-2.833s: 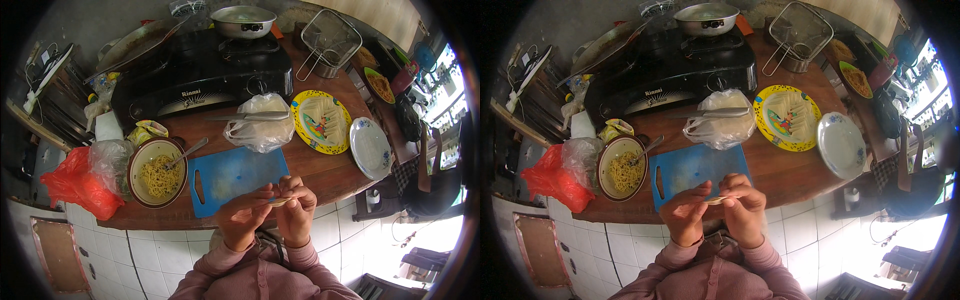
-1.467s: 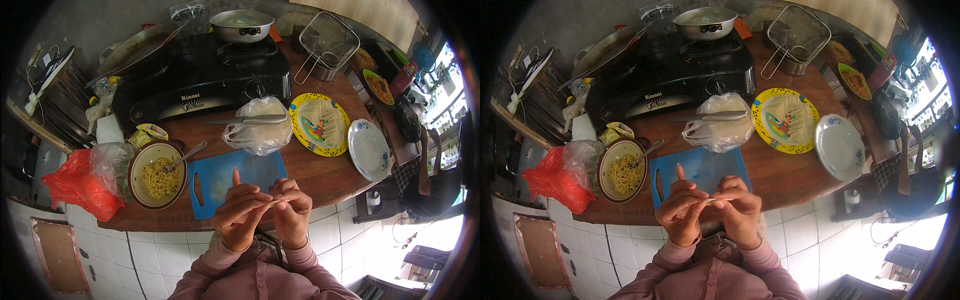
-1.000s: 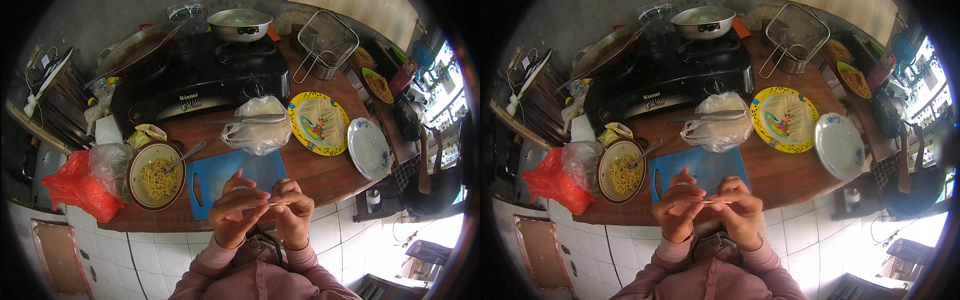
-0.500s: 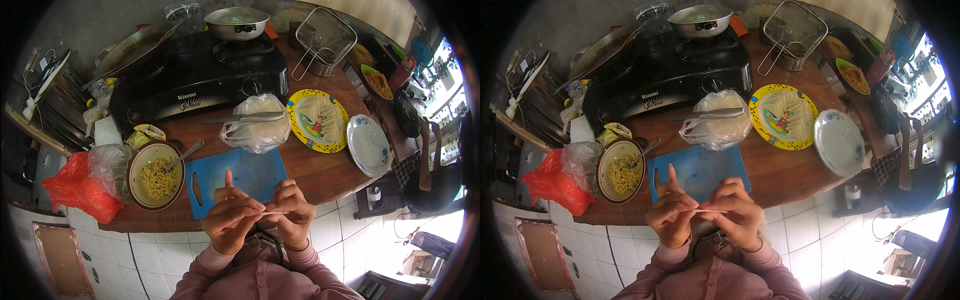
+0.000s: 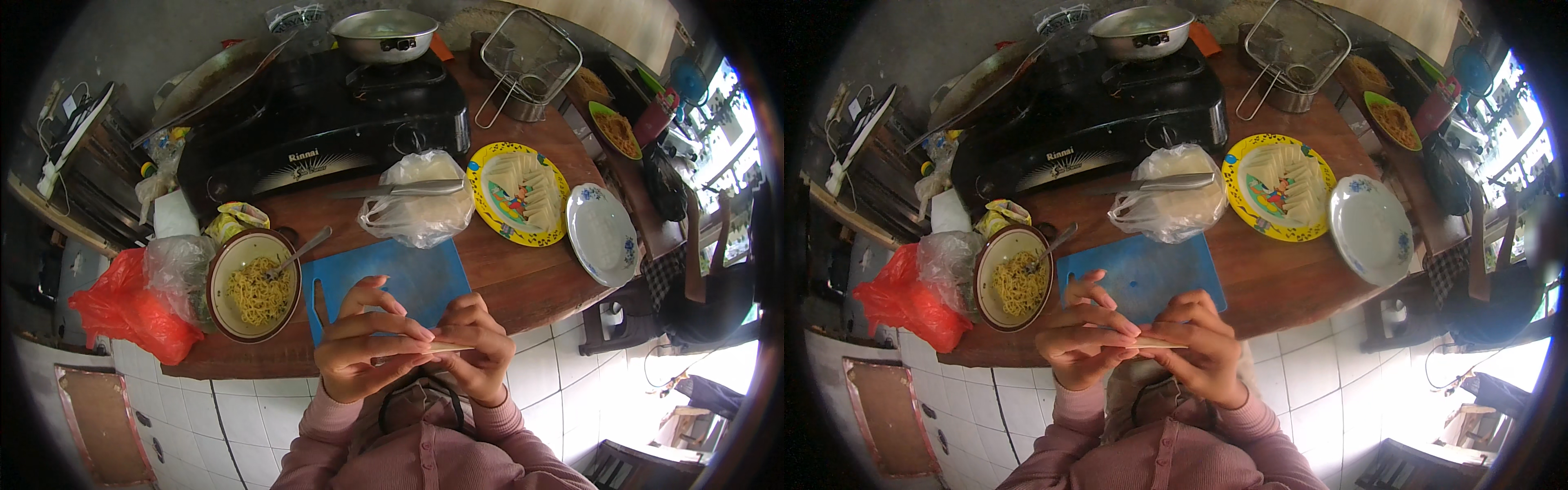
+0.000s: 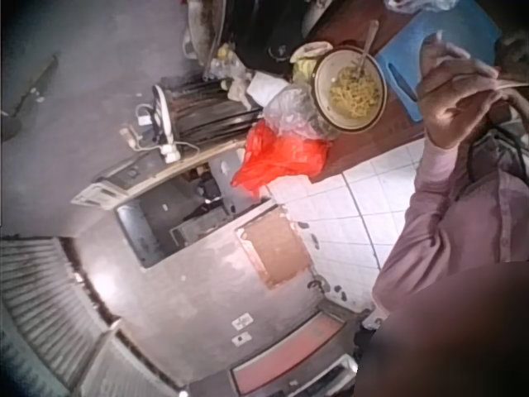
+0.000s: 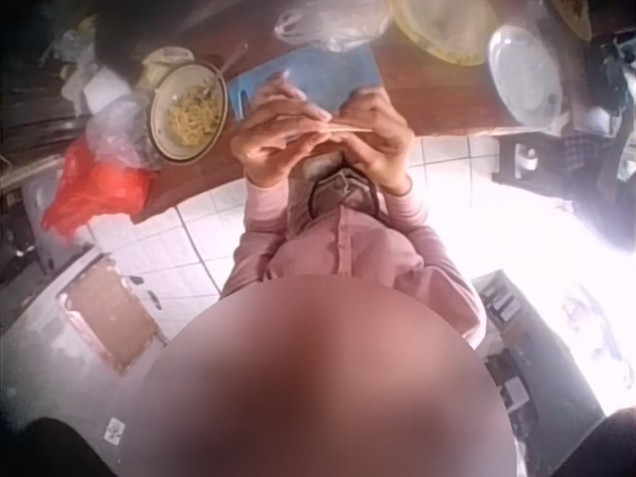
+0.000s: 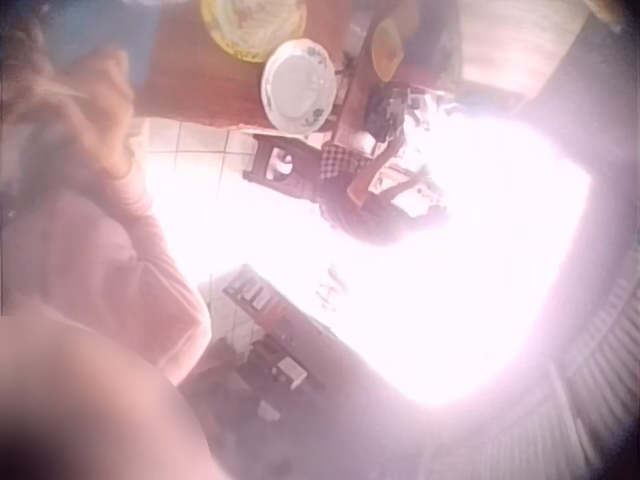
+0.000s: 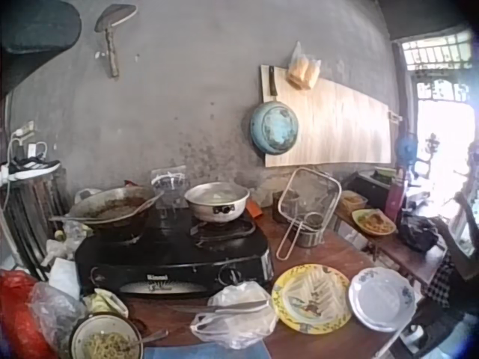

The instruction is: The person cuts square wonton wrappers into smaller pieces on a blue cutting board. They then place a small amount of noodle filling onto each piece and fold the wrappers into triangular wontons, placing the finished items on a plate.

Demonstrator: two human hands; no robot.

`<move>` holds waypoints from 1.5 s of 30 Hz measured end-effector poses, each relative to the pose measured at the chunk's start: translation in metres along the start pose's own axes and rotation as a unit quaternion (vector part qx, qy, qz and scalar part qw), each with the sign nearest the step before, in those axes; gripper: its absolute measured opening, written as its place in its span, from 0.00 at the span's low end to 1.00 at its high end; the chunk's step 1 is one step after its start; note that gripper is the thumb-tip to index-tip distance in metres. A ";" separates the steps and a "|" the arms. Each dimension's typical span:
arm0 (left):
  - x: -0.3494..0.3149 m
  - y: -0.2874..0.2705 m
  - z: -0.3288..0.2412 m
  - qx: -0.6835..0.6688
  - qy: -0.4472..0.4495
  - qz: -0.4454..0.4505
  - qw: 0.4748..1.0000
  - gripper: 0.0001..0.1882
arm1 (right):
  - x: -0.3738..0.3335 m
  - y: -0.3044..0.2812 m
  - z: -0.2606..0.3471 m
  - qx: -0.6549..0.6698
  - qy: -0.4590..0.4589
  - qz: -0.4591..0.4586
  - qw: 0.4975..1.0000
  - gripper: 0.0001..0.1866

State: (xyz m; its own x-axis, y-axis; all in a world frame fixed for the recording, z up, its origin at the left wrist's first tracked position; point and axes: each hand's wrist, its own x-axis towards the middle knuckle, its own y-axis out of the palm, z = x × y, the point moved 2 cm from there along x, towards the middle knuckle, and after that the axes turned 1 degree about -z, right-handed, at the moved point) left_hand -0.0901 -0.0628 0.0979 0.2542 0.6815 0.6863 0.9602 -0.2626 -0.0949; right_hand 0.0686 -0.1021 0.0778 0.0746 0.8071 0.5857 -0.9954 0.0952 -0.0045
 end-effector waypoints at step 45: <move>0.004 -0.005 -0.009 0.155 0.010 0.034 0.987 0.10 | 0.006 -0.002 -0.009 -0.155 -0.017 0.025 0.988 0.20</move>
State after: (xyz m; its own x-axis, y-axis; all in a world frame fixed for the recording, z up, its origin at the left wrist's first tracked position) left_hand -0.0945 -0.0650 0.1082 0.3206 0.6549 0.6843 0.9307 -0.0836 -0.3561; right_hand 0.0720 -0.0924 0.0737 0.0188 0.7961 0.6049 -0.9317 0.2334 -0.2783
